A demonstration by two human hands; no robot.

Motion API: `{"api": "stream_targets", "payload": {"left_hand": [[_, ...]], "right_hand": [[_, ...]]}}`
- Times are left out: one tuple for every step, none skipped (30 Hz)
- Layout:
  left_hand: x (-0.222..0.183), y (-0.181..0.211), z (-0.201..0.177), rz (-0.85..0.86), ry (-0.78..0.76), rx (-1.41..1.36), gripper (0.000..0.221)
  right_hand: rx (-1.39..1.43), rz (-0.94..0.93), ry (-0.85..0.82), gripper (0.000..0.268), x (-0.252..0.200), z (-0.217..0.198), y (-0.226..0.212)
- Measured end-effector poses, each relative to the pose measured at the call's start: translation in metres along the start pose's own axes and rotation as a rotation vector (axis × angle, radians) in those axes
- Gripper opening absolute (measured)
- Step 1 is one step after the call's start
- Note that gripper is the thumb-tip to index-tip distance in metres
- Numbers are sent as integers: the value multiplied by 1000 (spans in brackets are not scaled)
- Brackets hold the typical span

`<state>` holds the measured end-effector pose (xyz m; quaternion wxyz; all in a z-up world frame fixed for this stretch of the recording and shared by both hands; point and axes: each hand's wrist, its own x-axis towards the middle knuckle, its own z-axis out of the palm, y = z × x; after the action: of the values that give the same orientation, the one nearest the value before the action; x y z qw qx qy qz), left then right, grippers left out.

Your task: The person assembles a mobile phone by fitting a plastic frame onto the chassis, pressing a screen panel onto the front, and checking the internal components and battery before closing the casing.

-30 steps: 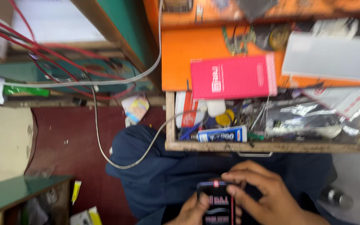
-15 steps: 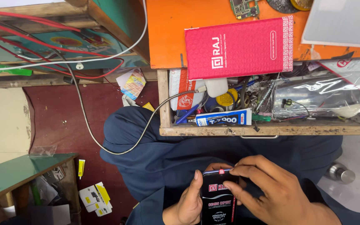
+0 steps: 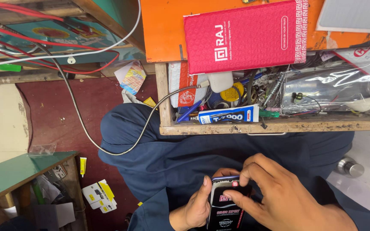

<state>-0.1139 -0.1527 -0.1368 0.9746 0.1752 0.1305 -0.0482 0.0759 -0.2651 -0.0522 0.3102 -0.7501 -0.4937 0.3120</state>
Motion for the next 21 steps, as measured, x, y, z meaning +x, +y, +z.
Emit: {"api": "stream_targets", "payload": {"left_hand": [[0,-1,-1,-6,-26,-45,76],[1,-2,-3,-6,-25,-48,76],[2,-3,-5,-6,-40,-14,75],[2,-3,-6,-8,-57,20,74],[3,-3,-7,-9,-56,18,74],[3,-2,-9,-1,-58,59,69],[3,-2,-11,7,-60,99,65],[2,-1,-12,7,-59,97,65],[0,0,-13,-16,-60,117,61],[-2,1,-13,-38,-59,138,57],[-3,1,-13,-38,-57,136,57],[-4,1,-12,-3,-65,202,55],[-5,1,-12,33,-73,268,53],[-6,1,-11,32,-72,266,53],[-6,1,-10,42,-59,267,49],[-6,1,-8,50,-45,266,45],[-6,3,-7,49,-43,261,45],[-7,6,-7,65,-24,360,44],[-9,8,-5,82,-5,458,43],[-11,11,-4,80,-4,456,43],[-13,13,-3,81,29,501,41]], "right_hand": [[15,-25,-6,38,-1,-1,1],[15,-23,-9,38,-2,-1,2],[77,9,-65,38,-3,-2,4],[140,43,-120,37,-5,-3,5],[140,45,-121,37,-6,-6,6],[221,61,-166,27,-6,-9,8],[302,77,-212,16,-7,-11,8],[302,78,-213,16,-6,-11,8],[477,193,-200,18,-5,-12,9],[653,308,-185,26,-4,-12,9],[654,309,-187,26,-2,-10,10],[695,359,-174,34,0,-6,11],[735,409,-160,43,1,-3,13],[735,412,-161,43,0,-1,14],[645,429,-193,36,-2,3,16],[555,447,-226,30,-4,5,17],[556,451,-230,30,-5,7,19],[547,266,-135,28,-5,10,20],[534,80,-40,27,-6,12,20],[536,84,-41,27,-7,14,20],[517,169,-49,28,-8,16,20]]}}
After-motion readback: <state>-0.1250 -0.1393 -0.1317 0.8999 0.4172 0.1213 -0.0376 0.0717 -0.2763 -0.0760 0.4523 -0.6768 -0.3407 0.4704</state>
